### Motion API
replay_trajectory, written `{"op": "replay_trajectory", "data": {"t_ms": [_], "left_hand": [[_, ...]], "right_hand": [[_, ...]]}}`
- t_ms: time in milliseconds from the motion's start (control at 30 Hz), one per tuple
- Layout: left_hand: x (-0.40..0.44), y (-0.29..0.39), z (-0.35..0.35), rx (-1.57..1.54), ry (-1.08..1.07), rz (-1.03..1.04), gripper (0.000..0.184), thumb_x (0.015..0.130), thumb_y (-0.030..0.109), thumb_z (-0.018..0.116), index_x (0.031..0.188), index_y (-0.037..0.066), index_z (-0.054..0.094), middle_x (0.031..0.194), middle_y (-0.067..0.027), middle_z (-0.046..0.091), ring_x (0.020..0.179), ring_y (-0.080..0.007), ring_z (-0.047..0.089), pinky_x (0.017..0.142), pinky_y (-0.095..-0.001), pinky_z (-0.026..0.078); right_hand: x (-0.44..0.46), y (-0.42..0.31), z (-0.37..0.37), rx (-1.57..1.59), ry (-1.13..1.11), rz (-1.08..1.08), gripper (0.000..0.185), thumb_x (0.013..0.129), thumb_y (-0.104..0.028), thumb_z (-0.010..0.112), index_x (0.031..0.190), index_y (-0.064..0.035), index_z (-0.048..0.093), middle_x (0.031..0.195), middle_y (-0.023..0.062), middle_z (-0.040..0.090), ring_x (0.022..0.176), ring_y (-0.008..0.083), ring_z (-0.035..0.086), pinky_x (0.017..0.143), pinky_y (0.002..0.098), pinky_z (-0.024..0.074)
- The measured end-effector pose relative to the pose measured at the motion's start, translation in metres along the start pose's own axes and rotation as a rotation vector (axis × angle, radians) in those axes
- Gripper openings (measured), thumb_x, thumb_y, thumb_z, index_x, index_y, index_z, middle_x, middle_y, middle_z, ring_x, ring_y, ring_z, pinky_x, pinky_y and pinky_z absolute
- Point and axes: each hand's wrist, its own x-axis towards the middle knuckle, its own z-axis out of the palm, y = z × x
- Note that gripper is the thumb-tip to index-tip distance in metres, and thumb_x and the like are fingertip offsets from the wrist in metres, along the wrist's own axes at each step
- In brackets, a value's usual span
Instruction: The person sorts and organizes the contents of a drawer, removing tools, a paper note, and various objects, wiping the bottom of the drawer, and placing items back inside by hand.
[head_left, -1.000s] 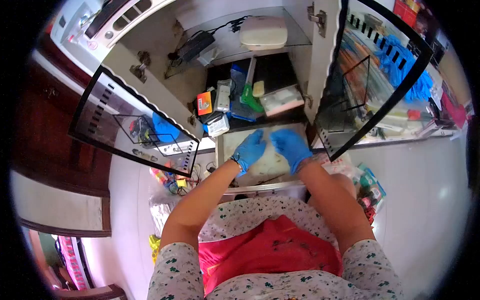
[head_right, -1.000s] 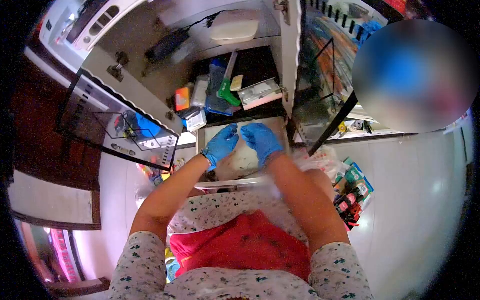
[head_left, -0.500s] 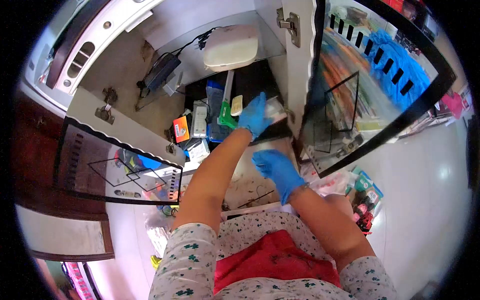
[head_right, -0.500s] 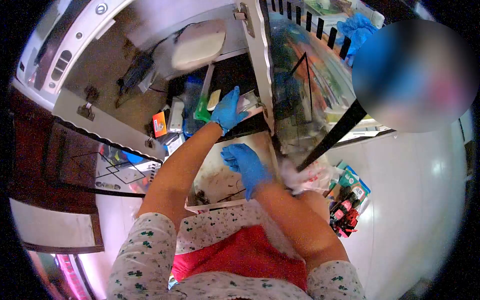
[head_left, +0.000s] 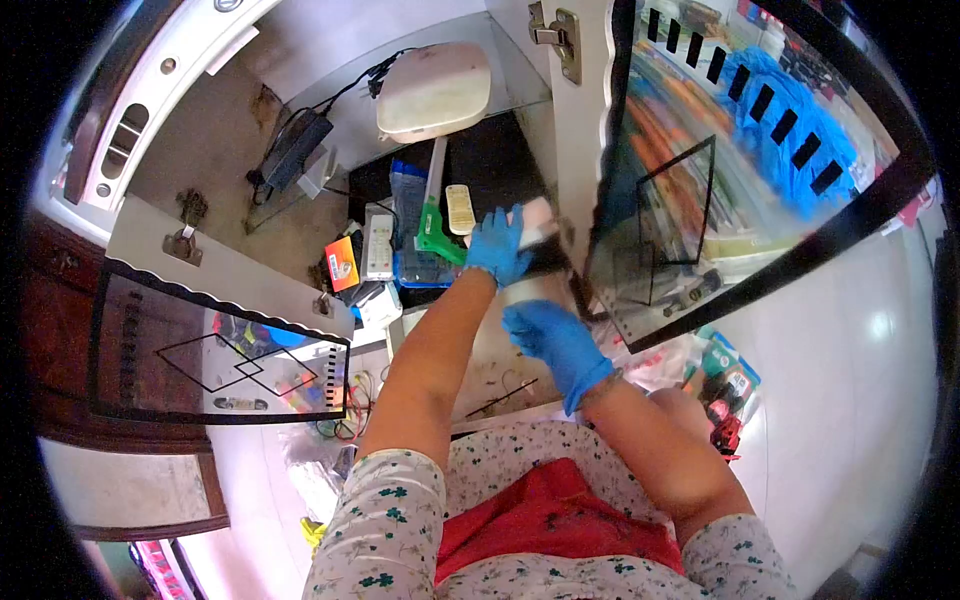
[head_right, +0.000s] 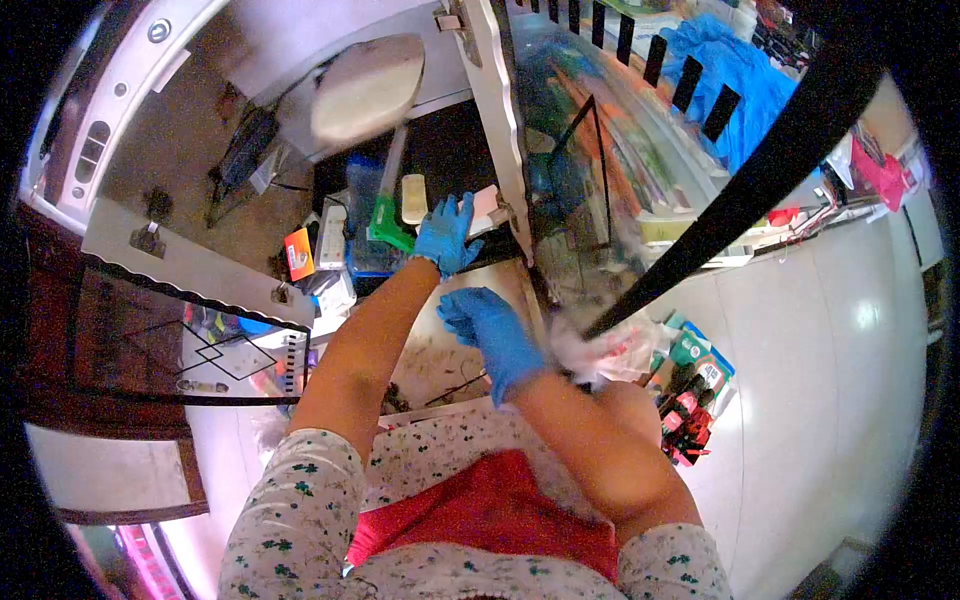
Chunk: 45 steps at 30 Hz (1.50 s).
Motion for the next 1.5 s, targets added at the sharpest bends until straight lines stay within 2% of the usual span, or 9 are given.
{"op": "replay_trajectory", "data": {"t_ms": [200, 400, 500, 900, 1033, 1167, 1233, 1367, 1500], "left_hand": [[-0.003, 0.001, -0.022, -0.265, -0.57, -0.227, 0.09, 0.066, 0.041, 0.064, 0.133, 0.002, 0.018, 0.089, -0.025, 0.054, 0.074, -0.0371, 0.057, 0.062, -0.0443, 0.046], [-0.015, 0.015, -0.032, -0.29, -0.621, -0.347, 0.084, 0.069, 0.044, 0.058, 0.133, 0.005, 0.02, 0.097, -0.0253, 0.055, 0.083, -0.0394, 0.057, 0.071, -0.0457, 0.046], [-0.02, 0.013, -0.032, -0.352, -0.441, -0.355, 0.085, 0.069, 0.043, 0.06, 0.131, 0.0, 0.022, 0.082, -0.0268, 0.055, 0.071, -0.039, 0.057, 0.061, -0.0438, 0.046], [0.001, -0.018, -0.086, -0.221, -0.206, -0.195, 0.07, 0.071, 0.039, 0.057, 0.127, 0.004, 0.032, 0.083, -0.0248, 0.057, 0.075, -0.0371, 0.058, 0.065, -0.0434, 0.046], [0.01, -0.025, -0.109, -0.475, -0.18, -0.443, 0.069, 0.071, 0.036, 0.059, 0.125, 0.003, 0.031, 0.085, -0.0256, 0.058, 0.074, -0.0338, 0.059, 0.064, -0.0428, 0.046], [-0.019, -0.014, -0.13, -0.946, -0.335, -0.508, 0.068, 0.074, 0.03, 0.062, 0.128, 0.004, 0.031, 0.111, -0.0172, 0.051, 0.097, -0.0185, 0.049, 0.083, -0.0315, 0.041], [-0.031, 0.005, -0.163, -1.129, -0.376, -0.516, 0.073, 0.073, 0.028, 0.063, 0.129, 0.0, 0.027, 0.118, -0.0184, 0.046, 0.102, -0.0206, 0.047, 0.086, -0.0309, 0.039], [-0.049, 0.032, -0.212, -1.223, -0.333, -0.637, 0.075, 0.071, 0.026, 0.065, 0.129, -0.003, 0.025, 0.12, -0.0188, 0.044, 0.107, -0.0217, 0.045, 0.09, -0.0312, 0.036], [-0.077, 0.03, -0.191, -0.824, -0.044, -0.4, 0.075, 0.073, 0.028, 0.062, 0.128, -0.006, 0.024, 0.122, -0.0229, 0.04, 0.112, -0.0257, 0.042, 0.093, -0.0342, 0.034]], "right_hand": [[0.008, 0.004, -0.007, -0.051, 0.027, -0.006, 0.022, 0.08, -0.03, 0.054, 0.091, -0.0114, 0.059, 0.087, 0.0008, 0.062, 0.075, 0.0114, 0.055, 0.068, 0.0253, 0.0412], [0.01, 0.001, -0.012, -0.008, 0.093, -0.05, 0.017, 0.078, -0.027, 0.055, 0.086, -0.0126, 0.059, 0.08, -0.0007, 0.061, 0.068, 0.0103, 0.054, 0.062, 0.0227, 0.0402], [0.019, 0.01, -0.021, -0.044, 0.021, -0.046, 0.014, 0.078, -0.026, 0.056, 0.084, -0.0134, 0.058, 0.08, -0.0013, 0.061, 0.068, 0.0101, 0.054, 0.063, 0.0226, 0.0399], [0.017, 0.014, -0.001, -0.023, 0.085, -0.022, 0.022, 0.078, -0.032, 0.052, 0.091, -0.0138, 0.055, 0.086, 0.0007, 0.058, 0.082, 0.0125, 0.052, 0.075, 0.029, 0.0376], [0.015, 0.011, 0.002, -0.043, 0.071, -0.077, 0.032, 0.079, -0.039, 0.052, 0.096, -0.0124, 0.054, 0.094, 0.0007, 0.057, 0.089, 0.0155, 0.05, 0.078, 0.0313, 0.0366], [0.009, -0.016, 0.019, 0.009, -0.025, -0.185, 0.045, 0.08, -0.046, 0.051, 0.108, -0.011, 0.05, 0.104, 0.0024, 0.055, 0.103, 0.0192, 0.046, 0.088, 0.036, 0.0336], [0.003, -0.021, 0.027, -0.022, -0.093, -0.17, 0.046, 0.08, -0.043, 0.053, 0.113, -0.0109, 0.048, 0.106, 0.0047, 0.054, 0.103, 0.0181, 0.048, 0.09, 0.0357, 0.0348], [0.0, -0.01, 0.035, 0.109, -0.234, -0.173, 0.037, 0.082, -0.027, 0.056, 0.113, -0.0086, 0.048, 0.102, 0.0059, 0.056, 0.09, 0.0154, 0.055, 0.08, 0.0319, 0.0447], [0.0, 0.0, 0.038, 0.165, -0.321, -0.206, 0.038, 0.082, -0.027, 0.055, 0.112, -0.005, 0.047, 0.099, 0.0079, 0.057, 0.087, 0.0169, 0.056, 0.077, 0.0313, 0.046]]}}
